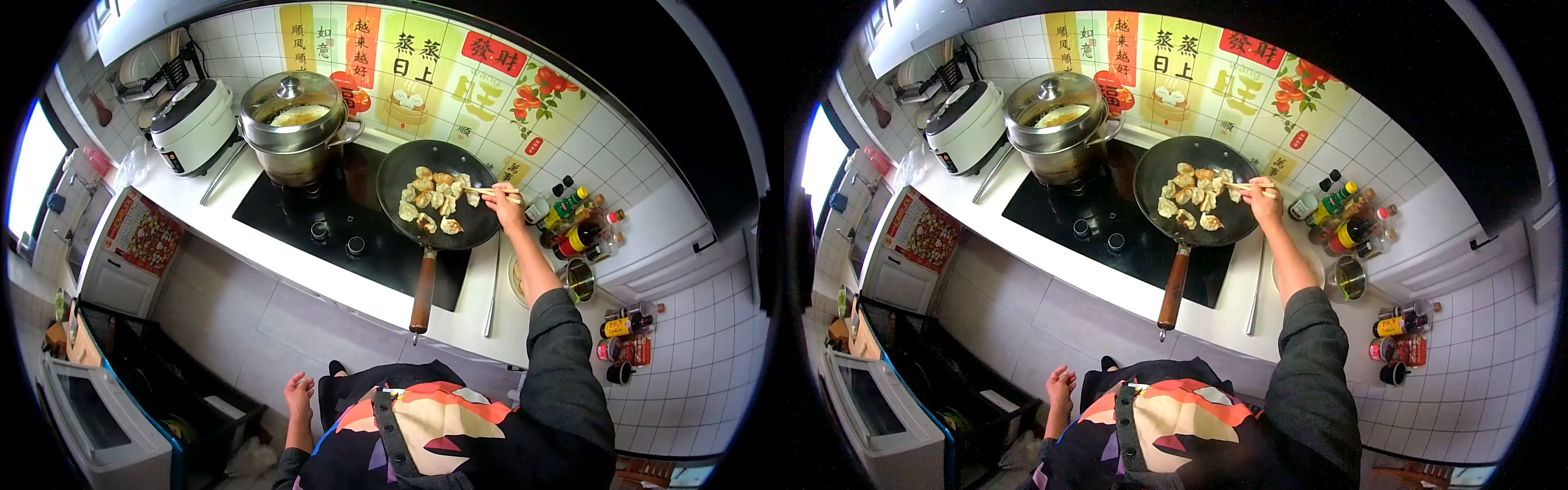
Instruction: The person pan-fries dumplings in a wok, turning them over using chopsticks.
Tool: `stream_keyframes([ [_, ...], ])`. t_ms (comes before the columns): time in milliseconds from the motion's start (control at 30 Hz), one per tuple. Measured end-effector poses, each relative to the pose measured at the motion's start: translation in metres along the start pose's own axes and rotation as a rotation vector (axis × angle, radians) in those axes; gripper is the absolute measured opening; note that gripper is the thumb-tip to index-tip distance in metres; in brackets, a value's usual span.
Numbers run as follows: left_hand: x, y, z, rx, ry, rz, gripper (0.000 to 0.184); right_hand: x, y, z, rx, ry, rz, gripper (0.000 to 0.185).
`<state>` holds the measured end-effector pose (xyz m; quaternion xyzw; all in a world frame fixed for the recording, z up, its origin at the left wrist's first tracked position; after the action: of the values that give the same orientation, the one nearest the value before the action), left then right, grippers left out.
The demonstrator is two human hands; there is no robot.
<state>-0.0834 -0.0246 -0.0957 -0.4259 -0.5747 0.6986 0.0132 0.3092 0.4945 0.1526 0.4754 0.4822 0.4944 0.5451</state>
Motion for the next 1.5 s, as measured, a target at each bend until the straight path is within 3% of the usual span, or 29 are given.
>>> stream_keyframes([
  [67,0.0,0.002,0.0,-0.011,-0.001,0.007,0.021,-0.005,0.003,-0.007,-0.069,0.061,0.081,0.011],
  [233,-0.003,0.006,0.004,-0.022,-0.018,0.016,0.022,-0.016,-0.01,0.016,0.054,-0.022,-0.097,0.013],
  [400,-0.005,0.014,0.002,-0.04,0.004,0.03,0.022,-0.023,-0.02,0.011,0.101,0.044,-0.121,0.011],
  [667,-0.002,0.001,-0.009,0.006,0.013,0.008,0.021,-0.01,-0.033,-0.016,0.006,-0.151,-0.051,0.008],
  [733,-0.002,-0.002,-0.01,0.008,0.014,-0.003,0.021,-0.019,-0.013,-0.028,-0.157,-0.093,0.163,0.007],
  [767,-0.003,-0.003,-0.009,0.014,0.011,-0.009,0.022,-0.024,-0.012,-0.028,-0.155,-0.088,0.164,0.007],
  [833,-0.005,-0.001,-0.004,0.002,0.003,-0.004,0.022,-0.059,0.029,-0.056,-0.677,0.097,0.721,0.009],
  [867,-0.006,0.002,-0.002,-0.004,-0.001,0.002,0.022,-0.062,0.035,-0.05,-0.68,0.102,0.721,0.009],
  [933,-0.007,0.01,0.006,-0.006,-0.008,0.009,0.022,-0.071,0.032,-0.058,-0.854,0.342,0.704,0.013],
  [1133,-0.01,0.018,0.016,-0.007,-0.027,0.019,0.023,-0.077,0.042,-0.044,-0.943,0.48,0.643,0.014],
  [1267,-0.012,0.013,0.013,-0.021,-0.025,0.028,0.023,-0.063,0.052,-0.026,-0.668,0.334,0.462,0.011],
  [1333,-0.009,0.014,0.011,-0.012,-0.016,0.026,0.023,-0.048,0.042,-0.013,-0.444,0.217,0.248,0.01],
  [1500,-0.005,0.006,0.004,0.008,-0.001,0.013,0.023,-0.034,0.033,-0.014,-0.515,0.093,0.358,0.012],
])
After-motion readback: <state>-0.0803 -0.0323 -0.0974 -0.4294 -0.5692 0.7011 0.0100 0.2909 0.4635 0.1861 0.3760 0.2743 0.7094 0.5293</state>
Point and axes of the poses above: each hand's wrist, its own x-axis towards the middle knuckle, its own z-axis out of the back of the hand, y = z × x, the point moved 9 cm from there along x, towards the middle knuckle, and after that the axes turned 7 degrees about -z, right-handed, at the moved point
